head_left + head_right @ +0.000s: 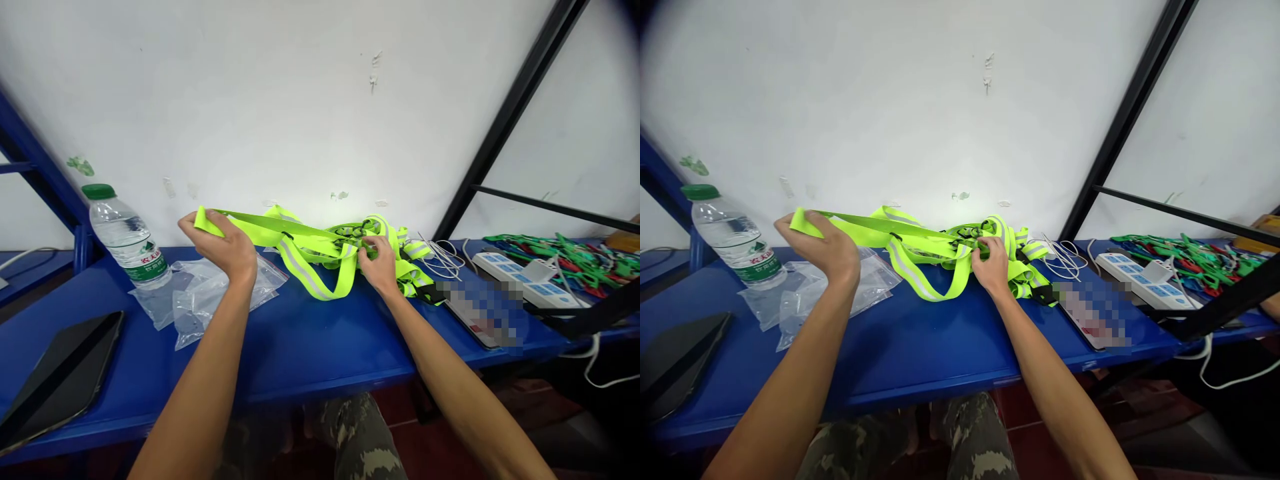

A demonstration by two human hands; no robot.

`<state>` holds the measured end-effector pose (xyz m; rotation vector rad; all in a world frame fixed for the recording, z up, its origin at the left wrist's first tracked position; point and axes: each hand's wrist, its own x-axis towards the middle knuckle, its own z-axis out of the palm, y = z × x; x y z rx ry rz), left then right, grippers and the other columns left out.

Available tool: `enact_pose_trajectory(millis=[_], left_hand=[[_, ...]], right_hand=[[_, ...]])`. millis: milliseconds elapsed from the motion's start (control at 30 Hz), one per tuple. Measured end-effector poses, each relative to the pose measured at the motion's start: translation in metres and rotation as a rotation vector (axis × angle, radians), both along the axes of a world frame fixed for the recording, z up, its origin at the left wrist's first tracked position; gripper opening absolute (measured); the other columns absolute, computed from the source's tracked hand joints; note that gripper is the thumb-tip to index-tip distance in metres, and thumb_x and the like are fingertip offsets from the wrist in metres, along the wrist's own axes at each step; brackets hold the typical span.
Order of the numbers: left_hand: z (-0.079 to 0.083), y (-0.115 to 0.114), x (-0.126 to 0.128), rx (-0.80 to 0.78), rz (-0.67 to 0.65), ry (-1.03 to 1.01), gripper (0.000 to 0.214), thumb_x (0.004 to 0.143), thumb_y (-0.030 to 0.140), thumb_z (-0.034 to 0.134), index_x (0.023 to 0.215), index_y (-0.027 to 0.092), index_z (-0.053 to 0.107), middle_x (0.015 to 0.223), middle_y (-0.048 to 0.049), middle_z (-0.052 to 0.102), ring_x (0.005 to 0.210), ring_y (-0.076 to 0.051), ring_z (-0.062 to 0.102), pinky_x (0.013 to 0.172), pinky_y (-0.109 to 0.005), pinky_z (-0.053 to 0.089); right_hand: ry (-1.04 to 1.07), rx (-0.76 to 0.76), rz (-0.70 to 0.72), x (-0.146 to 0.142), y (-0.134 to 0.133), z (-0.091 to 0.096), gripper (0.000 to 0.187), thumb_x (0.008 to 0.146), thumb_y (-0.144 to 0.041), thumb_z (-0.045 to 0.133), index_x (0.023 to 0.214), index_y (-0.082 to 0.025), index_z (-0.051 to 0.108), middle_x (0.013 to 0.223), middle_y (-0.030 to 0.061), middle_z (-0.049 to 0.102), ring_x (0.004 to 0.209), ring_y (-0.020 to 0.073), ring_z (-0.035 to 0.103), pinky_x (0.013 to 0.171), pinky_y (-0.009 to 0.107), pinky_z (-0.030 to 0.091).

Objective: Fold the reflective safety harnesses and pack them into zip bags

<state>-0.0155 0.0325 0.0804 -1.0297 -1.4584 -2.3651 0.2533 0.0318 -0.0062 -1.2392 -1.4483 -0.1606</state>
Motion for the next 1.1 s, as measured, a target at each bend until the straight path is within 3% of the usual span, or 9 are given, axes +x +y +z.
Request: enact_pose_trajectory(millis=[233, 333, 400, 500, 600, 700, 833, 967, 1100], left_hand=[[-0.025, 0.001, 0.014, -0.146, -0.197, 0.057, 0.015, 0.095, 0.028, 0.044, 0.107, 0.021, 0.042, 0.086, -0.0004, 0.053, 0.083, -0.016, 0.056, 0.079, -0.030, 0.044], [-0.050, -0.009, 0.041, -0.370, -0.399, 0.443, 0.047, 0.089, 0.028, 0.052, 0.134, 0.021, 0.038, 0.098, -0.0057, 0.061, 0.094, -0.021, 0.061, 0.084, -0.034, 0.047], [-0.062, -0.018, 0.057, -0.408, -0.347, 0.731, 0.061, 0.087, 0.026, 0.054, 0.144, 0.021, 0.034, 0.130, -0.0150, 0.053, 0.123, -0.029, 0.051, 0.100, -0.042, 0.041], [-0.068, -0.027, 0.071, -0.411, -0.293, 1.092, 0.069, 0.082, 0.024, 0.059, 0.147, 0.028, 0.035, 0.153, -0.0133, 0.033, 0.145, -0.037, 0.022, 0.113, -0.054, 0.023], [-0.072, -0.027, 0.074, -0.473, -0.511, 1.315, 0.079, 0.083, 0.032, 0.059, 0.153, 0.026, 0.023, 0.143, -0.0134, 0.047, 0.138, -0.034, 0.037, 0.110, -0.048, 0.032], [-0.081, -0.020, 0.074, -0.662, -0.595, 1.323, 0.090, 0.082, 0.041, 0.060, 0.156, 0.021, 0.013, 0.127, -0.0154, 0.059, 0.114, -0.032, 0.058, 0.093, -0.041, 0.046], [-0.088, -0.014, 0.073, -0.816, -0.536, 1.243, 0.089, 0.078, 0.025, 0.059, 0.155, 0.019, 0.015, 0.113, -0.0141, 0.066, 0.100, -0.032, 0.065, 0.081, -0.038, 0.048], [-0.081, -0.011, 0.065, -0.739, -0.544, 1.002, 0.079, 0.074, 0.014, 0.055, 0.149, 0.022, 0.029, 0.112, -0.0106, 0.069, 0.102, -0.030, 0.065, 0.083, -0.036, 0.048], [-0.065, -0.007, 0.052, -0.534, -0.486, 0.690, 0.067, 0.073, 0.013, 0.055, 0.138, 0.021, 0.041, 0.106, -0.0075, 0.069, 0.095, -0.026, 0.066, 0.084, -0.034, 0.048]], right_hand=[[-0.297, -0.162, -0.069, 0.007, 0.002, -0.008, 0.045, 0.084, -0.035, 0.056, 0.124, -0.016, 0.062, 0.134, 0.0167, 0.053, 0.130, 0.0332, 0.044, 0.111, 0.053, 0.033], [-0.456, -0.172, -0.007, -0.004, -0.006, -0.008, 0.045, 0.081, -0.035, 0.059, 0.123, -0.019, 0.062, 0.145, 0.0141, 0.043, 0.141, 0.0361, 0.029, 0.113, 0.055, 0.027], [-0.519, -0.187, -0.008, -0.010, -0.013, -0.006, 0.047, 0.081, -0.037, 0.061, 0.125, -0.020, 0.060, 0.149, 0.0149, 0.039, 0.142, 0.0378, 0.027, 0.111, 0.058, 0.027], [-0.534, -0.203, -0.067, -0.014, -0.021, -0.002, 0.050, 0.083, -0.038, 0.061, 0.129, -0.020, 0.056, 0.145, 0.0181, 0.044, 0.138, 0.0396, 0.033, 0.106, 0.060, 0.029], [-0.514, -0.203, -0.016, -0.015, -0.023, 0.001, 0.045, 0.085, -0.035, 0.059, 0.128, -0.020, 0.055, 0.133, 0.0172, 0.057, 0.126, 0.0358, 0.049, 0.104, 0.057, 0.031], [-0.441, -0.163, 0.135, -0.019, -0.023, 0.002, 0.039, 0.089, -0.034, 0.054, 0.126, -0.018, 0.056, 0.118, 0.0129, 0.067, 0.112, 0.0287, 0.061, 0.104, 0.049, 0.036], [-0.300, -0.095, 0.214, -0.022, -0.027, 0.004, 0.032, 0.091, -0.035, 0.050, 0.116, -0.019, 0.061, 0.107, 0.0107, 0.070, 0.105, 0.0256, 0.063, 0.097, 0.039, 0.046], [-0.227, -0.080, 0.149, -0.016, -0.032, 0.010, 0.042, 0.090, -0.049, 0.053, 0.119, -0.019, 0.061, 0.118, 0.0127, 0.066, 0.115, 0.0289, 0.059, 0.101, 0.044, 0.045], [-0.303, -0.208, 0.191, -0.007, -0.034, 0.013, 0.084, 0.076, -0.063, 0.067, 0.143, -0.019, 0.043, 0.141, 0.0155, 0.053, 0.129, 0.0351, 0.050, 0.106, 0.050, 0.039]])
